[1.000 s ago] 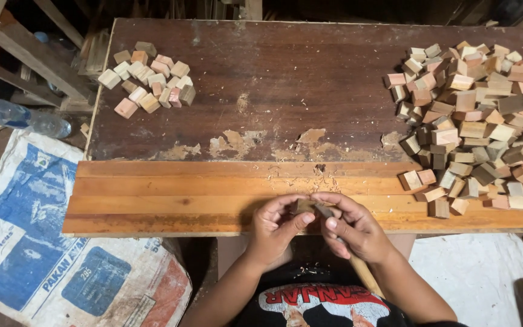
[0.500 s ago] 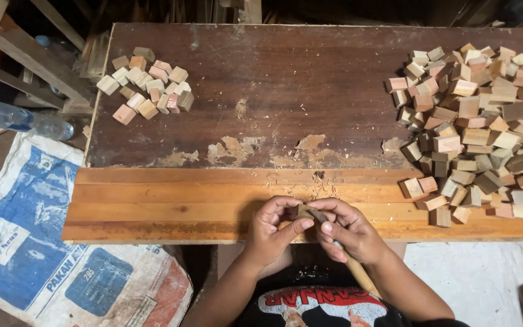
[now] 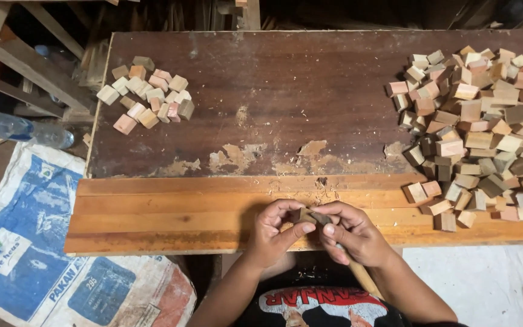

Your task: The person carves small wooden blocks using a chisel, holding the block in one hand and the tool in the other. They repeatedly shape the wood and place the finished pieces into a pile on the left side of the table.

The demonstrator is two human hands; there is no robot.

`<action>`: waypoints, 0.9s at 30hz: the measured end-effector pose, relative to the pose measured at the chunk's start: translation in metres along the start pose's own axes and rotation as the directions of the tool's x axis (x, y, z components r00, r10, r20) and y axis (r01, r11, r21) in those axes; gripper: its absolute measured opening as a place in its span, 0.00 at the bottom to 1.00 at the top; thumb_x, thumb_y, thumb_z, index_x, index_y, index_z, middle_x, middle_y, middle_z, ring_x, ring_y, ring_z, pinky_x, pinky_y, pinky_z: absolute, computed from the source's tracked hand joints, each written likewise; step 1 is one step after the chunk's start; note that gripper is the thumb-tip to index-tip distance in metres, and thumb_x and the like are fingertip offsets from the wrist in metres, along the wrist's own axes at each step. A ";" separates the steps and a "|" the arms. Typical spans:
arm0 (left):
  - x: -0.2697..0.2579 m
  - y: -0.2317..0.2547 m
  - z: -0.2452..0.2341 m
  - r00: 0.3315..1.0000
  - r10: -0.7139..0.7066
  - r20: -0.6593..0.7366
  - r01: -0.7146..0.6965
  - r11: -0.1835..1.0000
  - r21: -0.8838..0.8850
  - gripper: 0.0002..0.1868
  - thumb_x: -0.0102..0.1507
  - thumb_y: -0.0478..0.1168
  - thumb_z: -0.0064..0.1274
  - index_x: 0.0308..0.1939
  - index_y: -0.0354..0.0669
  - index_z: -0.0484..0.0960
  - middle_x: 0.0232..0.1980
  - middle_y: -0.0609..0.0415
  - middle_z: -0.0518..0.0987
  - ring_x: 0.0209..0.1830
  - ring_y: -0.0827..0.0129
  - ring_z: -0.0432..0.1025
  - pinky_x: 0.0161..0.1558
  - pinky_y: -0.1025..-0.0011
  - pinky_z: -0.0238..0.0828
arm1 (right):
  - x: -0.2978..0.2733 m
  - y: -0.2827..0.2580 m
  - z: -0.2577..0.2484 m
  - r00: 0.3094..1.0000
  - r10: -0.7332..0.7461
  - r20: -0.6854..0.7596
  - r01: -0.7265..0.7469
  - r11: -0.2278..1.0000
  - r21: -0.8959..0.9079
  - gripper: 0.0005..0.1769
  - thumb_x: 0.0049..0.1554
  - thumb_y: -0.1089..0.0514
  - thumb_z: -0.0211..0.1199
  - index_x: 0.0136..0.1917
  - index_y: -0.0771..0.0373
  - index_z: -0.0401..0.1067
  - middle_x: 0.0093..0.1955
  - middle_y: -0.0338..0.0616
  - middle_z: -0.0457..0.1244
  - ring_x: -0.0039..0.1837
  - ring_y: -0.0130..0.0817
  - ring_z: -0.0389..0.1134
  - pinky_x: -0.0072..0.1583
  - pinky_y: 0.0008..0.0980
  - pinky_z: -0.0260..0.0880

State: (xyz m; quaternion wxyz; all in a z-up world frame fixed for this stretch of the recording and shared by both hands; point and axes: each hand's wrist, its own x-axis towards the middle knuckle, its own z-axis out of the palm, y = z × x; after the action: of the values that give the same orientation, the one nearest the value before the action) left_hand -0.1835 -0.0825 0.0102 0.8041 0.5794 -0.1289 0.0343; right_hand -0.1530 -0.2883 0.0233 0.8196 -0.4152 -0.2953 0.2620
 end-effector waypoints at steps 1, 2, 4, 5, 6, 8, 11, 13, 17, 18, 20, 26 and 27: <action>-0.002 0.001 -0.001 1.000 0.001 0.001 -0.001 1.000 0.002 0.16 0.62 0.33 0.64 0.53 0.38 0.78 0.52 0.47 0.83 0.52 0.64 0.79 0.55 0.71 0.80 | 0.000 0.002 -0.006 1.000 -0.002 0.001 0.002 1.000 0.001 0.20 0.69 0.68 0.52 0.73 0.66 0.62 0.29 0.44 0.58 0.25 0.27 0.59 0.27 0.23 0.65; -0.004 0.003 -0.002 0.997 0.030 0.077 -0.025 0.998 -0.064 0.16 0.64 0.35 0.63 0.54 0.42 0.77 0.52 0.50 0.82 0.50 0.66 0.77 0.55 0.71 0.78 | 0.000 0.005 -0.012 1.000 0.004 -0.015 -0.005 0.999 -0.046 0.20 0.69 0.67 0.52 0.73 0.66 0.62 0.29 0.43 0.59 0.25 0.26 0.59 0.27 0.23 0.65; -0.006 0.005 -0.006 0.986 0.054 0.159 -0.033 0.991 -0.133 0.15 0.65 0.37 0.62 0.55 0.47 0.77 0.51 0.54 0.81 0.48 0.68 0.76 0.54 0.71 0.77 | -0.001 0.008 -0.015 0.999 0.006 -0.044 -0.010 0.996 -0.088 0.21 0.69 0.66 0.52 0.74 0.66 0.62 0.29 0.41 0.61 0.25 0.25 0.59 0.26 0.22 0.65; -0.006 0.005 -0.007 0.988 0.047 0.146 -0.032 0.994 -0.105 0.15 0.66 0.36 0.61 0.55 0.46 0.76 0.47 0.55 0.79 0.44 0.70 0.74 0.48 0.73 0.75 | -0.002 0.007 -0.013 0.997 0.013 -0.073 -0.016 0.999 -0.040 0.21 0.68 0.66 0.52 0.74 0.67 0.62 0.29 0.42 0.60 0.25 0.26 0.58 0.26 0.22 0.64; -0.006 0.005 -0.008 0.990 0.041 0.134 -0.031 0.996 -0.078 0.15 0.67 0.36 0.60 0.56 0.46 0.75 0.44 0.55 0.78 0.41 0.71 0.72 0.42 0.76 0.73 | -0.003 0.007 -0.010 0.995 0.021 -0.102 -0.021 1.000 0.008 0.21 0.68 0.67 0.53 0.74 0.67 0.62 0.28 0.42 0.59 0.25 0.26 0.57 0.26 0.22 0.63; 0.003 0.010 -0.011 0.995 0.044 0.084 -0.040 0.998 -0.051 0.15 0.66 0.35 0.60 0.55 0.42 0.75 0.46 0.53 0.79 0.45 0.68 0.74 0.49 0.73 0.75 | 0.008 0.001 0.003 0.997 0.016 -0.070 -0.016 1.000 -0.011 0.24 0.68 0.66 0.52 0.76 0.69 0.56 0.29 0.40 0.58 0.24 0.25 0.56 0.26 0.22 0.63; 0.005 0.013 -0.015 0.999 0.043 0.033 -0.044 0.999 0.019 0.15 0.65 0.34 0.59 0.54 0.38 0.74 0.48 0.50 0.79 0.48 0.65 0.76 0.53 0.70 0.77 | 0.016 0.001 0.020 0.998 0.039 -0.051 -0.040 0.999 -0.016 0.27 0.68 0.66 0.52 0.77 0.71 0.51 0.28 0.39 0.56 0.23 0.24 0.53 0.26 0.21 0.60; 0.009 0.020 -0.019 0.998 0.062 0.010 -0.062 0.996 0.067 0.15 0.65 0.33 0.59 0.54 0.36 0.74 0.47 0.49 0.79 0.46 0.65 0.75 0.50 0.70 0.78 | 0.024 0.003 0.016 0.996 0.077 -0.032 -0.078 0.997 -0.009 0.26 0.68 0.66 0.51 0.76 0.72 0.51 0.28 0.39 0.56 0.22 0.25 0.53 0.25 0.22 0.58; 0.008 0.036 -0.030 0.999 0.028 0.032 -0.031 0.995 0.093 0.17 0.64 0.37 0.62 0.55 0.39 0.76 0.48 0.50 0.81 0.48 0.64 0.75 0.51 0.70 0.76 | 0.036 0.008 0.008 1.000 0.018 -0.001 -0.018 0.999 -0.046 0.18 0.69 0.66 0.52 0.71 0.68 0.63 0.28 0.42 0.59 0.23 0.25 0.56 0.26 0.23 0.60; 0.007 0.038 -0.033 0.999 -0.042 0.009 0.042 0.997 0.065 0.17 0.64 0.36 0.62 0.55 0.40 0.76 0.44 0.53 0.80 0.42 0.69 0.73 0.45 0.72 0.74 | 0.041 0.007 0.008 0.999 0.025 -0.036 -0.026 0.999 -0.025 0.19 0.68 0.67 0.53 0.71 0.68 0.63 0.26 0.43 0.58 0.23 0.27 0.57 0.26 0.24 0.60; 0.009 0.045 -0.036 0.998 -0.053 -0.013 0.054 0.997 0.047 0.18 0.65 0.36 0.59 0.56 0.36 0.74 0.48 0.48 0.80 0.47 0.64 0.76 0.49 0.71 0.77 | 0.048 0.008 0.013 0.999 0.021 -0.033 -0.021 1.000 0.004 0.19 0.68 0.67 0.52 0.71 0.70 0.61 0.25 0.42 0.57 0.22 0.26 0.56 0.25 0.24 0.60; 0.006 0.047 -0.027 0.996 0.074 -0.042 -0.062 0.970 0.233 0.22 0.72 0.41 0.47 0.66 0.29 0.70 0.59 0.40 0.69 0.36 0.70 0.73 0.34 0.80 0.84 | 0.052 0.009 0.025 0.997 0.067 -0.028 -0.069 0.995 -0.078 0.23 0.67 0.68 0.52 0.73 0.69 0.56 0.30 0.41 0.58 0.23 0.24 0.55 0.26 0.21 0.61; 0.009 0.047 -0.025 0.996 0.077 -0.035 -0.066 0.966 0.251 0.27 0.71 0.45 0.47 0.68 0.28 0.68 0.60 0.41 0.64 0.41 0.70 0.73 0.38 0.79 0.86 | 0.053 0.010 0.022 0.996 0.087 -0.032 -0.089 0.993 -0.079 0.22 0.66 0.69 0.52 0.73 0.69 0.55 0.30 0.43 0.58 0.23 0.25 0.56 0.26 0.22 0.62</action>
State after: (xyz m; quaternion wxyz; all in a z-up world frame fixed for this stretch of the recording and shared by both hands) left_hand -0.1798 -0.0440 0.0486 0.7256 0.6701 -0.1263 0.0920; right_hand -0.1338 -0.2359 0.0394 0.7941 -0.4642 -0.2753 0.2797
